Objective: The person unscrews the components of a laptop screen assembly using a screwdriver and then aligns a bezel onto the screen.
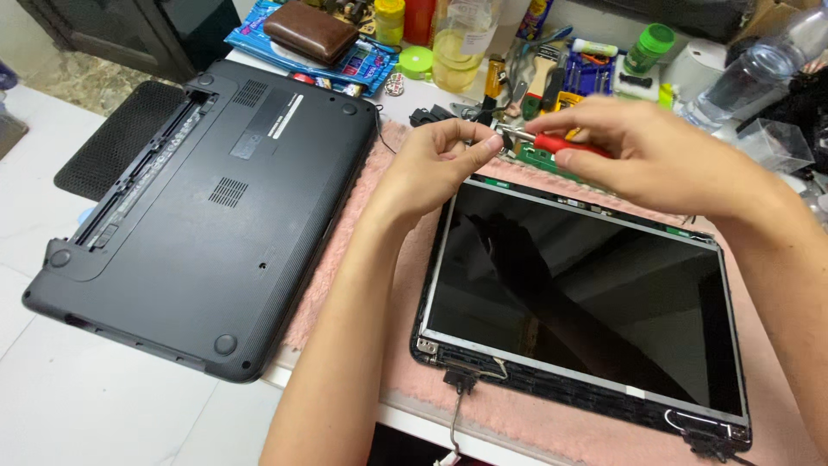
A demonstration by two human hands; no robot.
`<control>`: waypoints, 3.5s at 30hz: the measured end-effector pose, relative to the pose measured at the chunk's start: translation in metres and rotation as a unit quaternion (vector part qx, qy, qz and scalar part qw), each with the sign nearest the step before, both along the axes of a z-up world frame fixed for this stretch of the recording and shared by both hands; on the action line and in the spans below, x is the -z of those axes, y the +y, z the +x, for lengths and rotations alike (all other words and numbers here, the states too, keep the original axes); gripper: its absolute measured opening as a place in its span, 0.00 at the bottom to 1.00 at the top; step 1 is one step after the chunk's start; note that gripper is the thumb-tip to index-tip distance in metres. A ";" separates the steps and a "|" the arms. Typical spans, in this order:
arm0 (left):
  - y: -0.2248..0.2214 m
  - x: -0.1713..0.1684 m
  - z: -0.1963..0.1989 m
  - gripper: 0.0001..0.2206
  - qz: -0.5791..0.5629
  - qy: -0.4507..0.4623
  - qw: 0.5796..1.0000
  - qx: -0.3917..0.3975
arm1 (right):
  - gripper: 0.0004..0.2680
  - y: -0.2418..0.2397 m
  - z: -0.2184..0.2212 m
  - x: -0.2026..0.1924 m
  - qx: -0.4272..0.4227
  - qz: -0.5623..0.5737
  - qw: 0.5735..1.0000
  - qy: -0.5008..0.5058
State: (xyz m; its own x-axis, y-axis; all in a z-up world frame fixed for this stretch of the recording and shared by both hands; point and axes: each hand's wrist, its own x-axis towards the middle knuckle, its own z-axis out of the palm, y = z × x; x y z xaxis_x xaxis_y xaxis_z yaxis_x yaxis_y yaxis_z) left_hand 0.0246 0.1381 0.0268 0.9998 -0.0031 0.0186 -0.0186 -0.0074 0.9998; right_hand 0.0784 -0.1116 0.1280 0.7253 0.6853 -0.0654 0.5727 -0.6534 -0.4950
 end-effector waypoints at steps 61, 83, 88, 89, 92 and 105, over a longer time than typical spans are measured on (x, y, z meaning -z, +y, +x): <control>0.024 0.040 0.014 0.21 0.245 -0.120 0.961 0.052 | 0.07 0.060 0.015 0.038 -0.048 0.096 0.985 -0.134; 0.022 0.043 0.015 0.23 0.282 -0.037 0.958 0.025 | 0.11 0.083 0.031 0.019 -0.068 -0.150 0.976 -0.141; 0.020 0.031 0.010 0.15 0.283 -0.101 0.954 -0.003 | 0.29 0.096 0.045 0.036 -0.033 -0.295 0.929 -0.222; 0.018 0.027 0.009 0.11 0.258 -0.103 0.961 -0.014 | 0.30 0.097 0.046 0.040 -0.023 -0.280 0.929 -0.242; 0.009 0.030 0.012 0.09 0.226 -0.125 0.965 -0.052 | 0.27 0.098 0.042 0.036 -0.005 -0.237 0.944 -0.231; 0.014 0.024 0.012 0.10 0.190 -0.188 0.959 -0.091 | 0.14 0.080 0.046 -0.022 -0.183 -0.166 0.956 -0.157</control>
